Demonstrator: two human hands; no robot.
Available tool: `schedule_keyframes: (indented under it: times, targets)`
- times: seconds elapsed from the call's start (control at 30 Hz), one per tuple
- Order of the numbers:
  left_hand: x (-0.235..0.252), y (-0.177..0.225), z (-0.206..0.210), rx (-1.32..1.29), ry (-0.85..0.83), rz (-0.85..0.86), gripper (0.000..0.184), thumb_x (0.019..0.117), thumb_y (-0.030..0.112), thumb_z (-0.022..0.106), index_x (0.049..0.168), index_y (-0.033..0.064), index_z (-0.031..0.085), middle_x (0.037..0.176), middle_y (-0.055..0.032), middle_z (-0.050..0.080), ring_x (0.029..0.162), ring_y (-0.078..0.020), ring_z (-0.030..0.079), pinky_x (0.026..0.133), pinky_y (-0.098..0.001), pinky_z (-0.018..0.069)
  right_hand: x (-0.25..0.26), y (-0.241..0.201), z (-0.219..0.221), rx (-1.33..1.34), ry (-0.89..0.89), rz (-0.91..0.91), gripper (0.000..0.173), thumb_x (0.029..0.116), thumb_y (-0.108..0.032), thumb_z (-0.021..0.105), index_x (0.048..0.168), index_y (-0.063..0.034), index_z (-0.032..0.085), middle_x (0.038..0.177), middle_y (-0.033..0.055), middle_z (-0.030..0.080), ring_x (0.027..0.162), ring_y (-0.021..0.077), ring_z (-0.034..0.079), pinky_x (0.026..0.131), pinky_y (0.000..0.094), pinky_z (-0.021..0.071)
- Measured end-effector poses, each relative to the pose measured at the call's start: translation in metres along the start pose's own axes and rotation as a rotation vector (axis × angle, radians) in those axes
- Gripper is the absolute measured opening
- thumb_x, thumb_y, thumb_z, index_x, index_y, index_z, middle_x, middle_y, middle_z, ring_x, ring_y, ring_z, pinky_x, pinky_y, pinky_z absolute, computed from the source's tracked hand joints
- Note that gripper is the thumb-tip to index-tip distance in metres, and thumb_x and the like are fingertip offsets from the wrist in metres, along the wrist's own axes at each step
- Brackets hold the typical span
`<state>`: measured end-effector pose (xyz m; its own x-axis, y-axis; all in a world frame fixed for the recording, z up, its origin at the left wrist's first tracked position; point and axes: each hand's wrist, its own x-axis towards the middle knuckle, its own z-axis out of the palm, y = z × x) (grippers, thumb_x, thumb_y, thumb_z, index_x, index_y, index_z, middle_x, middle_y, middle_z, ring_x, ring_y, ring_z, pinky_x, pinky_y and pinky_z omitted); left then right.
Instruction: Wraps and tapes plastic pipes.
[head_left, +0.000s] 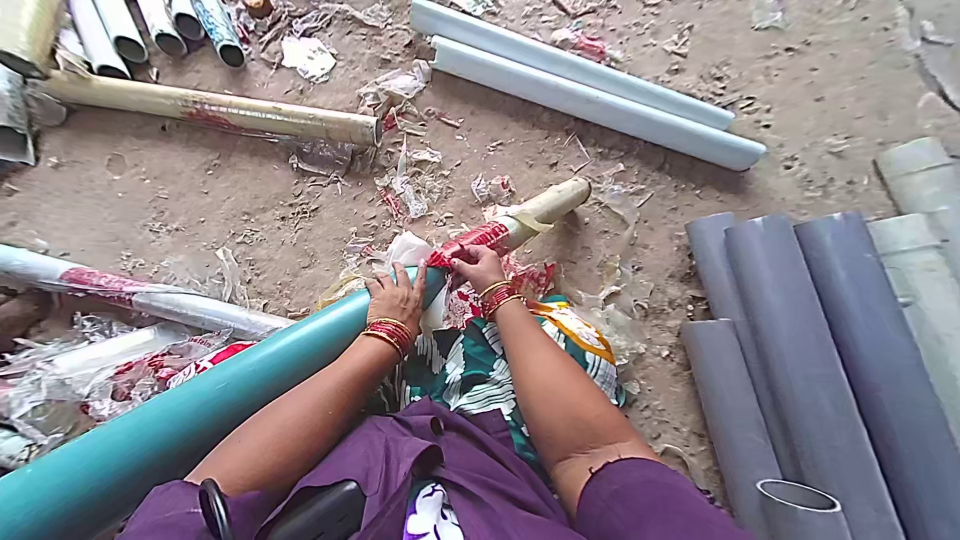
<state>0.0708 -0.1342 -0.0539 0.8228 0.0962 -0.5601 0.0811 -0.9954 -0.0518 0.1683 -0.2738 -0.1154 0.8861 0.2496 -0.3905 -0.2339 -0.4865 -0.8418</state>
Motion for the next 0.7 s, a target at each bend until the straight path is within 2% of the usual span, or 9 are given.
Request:
schedule_keyframes:
  times: [0.07, 0.13, 0.23, 0.33, 0.47, 0.63, 0.7]
  targets:
    - [0.004, -0.004, -0.002, -0.032, -0.008, -0.012, 0.119, 0.0773, 0.031, 0.091, 0.166, 0.0121, 0.014, 0.158, -0.0399, 0.027, 0.135, -0.0627, 0.041, 0.104, -0.0744, 0.0371, -0.004, -0.004, 0.002, -0.067, 0.003, -0.091, 0.026, 0.0919, -0.009, 0.077, 0.111, 0.0071, 0.072, 0.121, 0.0233, 0.067, 0.115, 0.0304, 0.064, 0.105, 0.0451, 0.0487]
    - [0.006, -0.005, -0.003, -0.041, -0.008, -0.024, 0.122, 0.0756, 0.031, 0.092, 0.166, 0.0118, 0.013, 0.158, -0.0397, 0.028, 0.134, -0.0623, 0.042, 0.103, -0.0737, 0.0388, -0.004, -0.009, 0.006, -0.118, 0.058, -0.097, 0.017, 0.091, -0.007, 0.077, 0.102, 0.0058, 0.074, 0.115, 0.0216, 0.07, 0.112, 0.0302, 0.065, 0.103, 0.0466, 0.0486]
    - [0.007, -0.006, -0.003, -0.032, -0.001, -0.029, 0.123, 0.0768, 0.03, 0.091, 0.167, 0.0105, 0.01, 0.158, -0.0394, 0.029, 0.134, -0.0616, 0.042, 0.103, -0.0728, 0.0392, 0.0, -0.011, 0.011, -0.167, 0.1, -0.184, 0.011, 0.0898, 0.0, 0.073, 0.099, 0.0054, 0.076, 0.113, 0.0222, 0.072, 0.113, 0.032, 0.066, 0.104, 0.0467, 0.0484]
    - [0.008, -0.008, -0.004, -0.015, -0.001, -0.02, 0.12, 0.078, 0.033, 0.09, 0.166, 0.0086, 0.012, 0.153, -0.0387, 0.036, 0.131, -0.0597, 0.047, 0.102, -0.0722, 0.0406, 0.012, -0.004, 0.01, -0.155, 0.061, -0.294, 0.009, 0.0899, 0.004, 0.069, 0.095, 0.0058, 0.076, 0.109, 0.0211, 0.073, 0.109, 0.0301, 0.067, 0.102, 0.0449, 0.0492]
    - [0.01, -0.01, -0.005, -0.009, 0.002, -0.022, 0.117, 0.0784, 0.032, 0.089, 0.165, 0.0055, 0.015, 0.15, -0.0381, 0.041, 0.129, -0.0576, 0.05, 0.101, -0.0705, 0.0423, 0.021, -0.003, 0.01, -0.178, 0.028, -0.328, 0.013, 0.0915, 0.002, 0.068, 0.099, 0.0096, 0.074, 0.111, 0.0246, 0.071, 0.114, 0.0359, 0.064, 0.106, 0.0468, 0.0458]
    - [0.012, -0.01, -0.007, 0.002, -0.009, -0.04, 0.111, 0.0798, 0.026, 0.087, 0.164, 0.0036, 0.019, 0.148, -0.0374, 0.044, 0.129, -0.057, 0.05, 0.099, -0.0698, 0.0438, 0.026, -0.017, 0.012, -0.272, 0.009, -0.203, 0.015, 0.0939, -0.002, 0.067, 0.102, 0.0089, 0.074, 0.117, 0.0247, 0.07, 0.12, 0.037, 0.061, 0.111, 0.0474, 0.0415]
    - [0.012, -0.01, -0.007, 0.007, -0.021, -0.04, 0.11, 0.0814, 0.027, 0.086, 0.164, 0.0027, 0.018, 0.149, -0.0376, 0.042, 0.13, -0.0573, 0.049, 0.1, -0.07, 0.0432, 0.027, -0.021, 0.009, -0.334, -0.054, -0.164, 0.017, 0.096, -0.004, 0.066, 0.106, 0.0088, 0.073, 0.12, 0.0252, 0.069, 0.122, 0.0378, 0.06, 0.111, 0.0488, 0.0404]
